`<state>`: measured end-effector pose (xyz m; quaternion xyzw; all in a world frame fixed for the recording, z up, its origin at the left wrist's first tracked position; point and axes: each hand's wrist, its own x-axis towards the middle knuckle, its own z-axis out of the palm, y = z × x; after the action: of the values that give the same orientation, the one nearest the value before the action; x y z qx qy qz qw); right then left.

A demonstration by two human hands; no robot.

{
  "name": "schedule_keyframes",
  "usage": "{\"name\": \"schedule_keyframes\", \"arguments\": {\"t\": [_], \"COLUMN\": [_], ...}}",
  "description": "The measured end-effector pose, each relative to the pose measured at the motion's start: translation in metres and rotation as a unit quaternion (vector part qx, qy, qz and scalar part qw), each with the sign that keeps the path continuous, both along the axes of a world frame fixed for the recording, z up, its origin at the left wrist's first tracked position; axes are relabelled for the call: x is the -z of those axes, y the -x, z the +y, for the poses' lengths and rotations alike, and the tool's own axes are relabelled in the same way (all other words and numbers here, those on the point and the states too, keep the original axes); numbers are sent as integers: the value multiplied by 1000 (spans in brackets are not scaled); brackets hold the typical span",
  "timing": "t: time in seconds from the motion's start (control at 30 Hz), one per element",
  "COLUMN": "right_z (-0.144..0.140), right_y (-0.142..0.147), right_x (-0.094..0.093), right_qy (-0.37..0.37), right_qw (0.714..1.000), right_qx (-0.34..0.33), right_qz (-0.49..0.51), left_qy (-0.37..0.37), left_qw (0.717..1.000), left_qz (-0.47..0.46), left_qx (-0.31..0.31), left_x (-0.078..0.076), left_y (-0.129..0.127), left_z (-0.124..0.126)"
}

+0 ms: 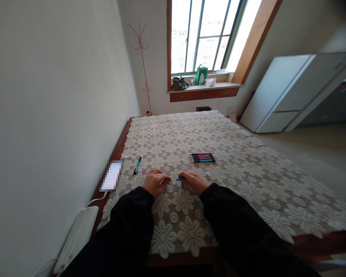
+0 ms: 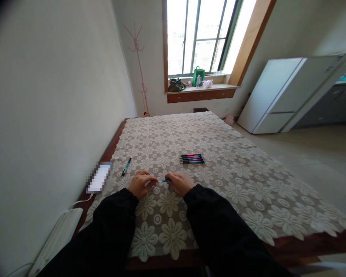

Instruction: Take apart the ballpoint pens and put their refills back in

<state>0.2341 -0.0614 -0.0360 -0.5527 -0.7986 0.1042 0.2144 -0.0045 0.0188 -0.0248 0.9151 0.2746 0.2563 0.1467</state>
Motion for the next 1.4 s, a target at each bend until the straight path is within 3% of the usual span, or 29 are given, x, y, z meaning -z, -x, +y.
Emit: {"name": "schedule_keyframes", "arguments": {"t": [0.33, 0.5, 0.7, 0.97, 1.17, 1.3, 1.4], "right_z": [-1, -3, -6, -6, -6, -4, -4], "right_y": [3, 5, 13, 19, 15, 14, 13], "right_x": [-6, -10, -12, -12, -12, -10, -8], "right_qy": [-1, -24, 7, -1, 1, 9, 13], "right_qw": [1000, 1000, 999, 1000, 999, 998, 997], "right_qx": [-5, -13, -23, 6, 47, 61, 67], "right_qz": [6, 2, -37, -25, -6, -15, -24], "left_qy": [1, 5, -5, 18, 4, 6, 20], "left_qw": [1000, 1000, 1000, 999, 996, 991, 990], "left_qz": [6, -7, -8, -33, -37, 22, 49], "left_qx": [27, 14, -1, -8, -79, -130, -132], "left_x": [-8, -6, -3, -4, -9, -5, -1], "left_y": [-2, -2, -2, -1, 7, 10, 9], "left_z": [-4, -3, -4, -3, 6, 10, 11]}}
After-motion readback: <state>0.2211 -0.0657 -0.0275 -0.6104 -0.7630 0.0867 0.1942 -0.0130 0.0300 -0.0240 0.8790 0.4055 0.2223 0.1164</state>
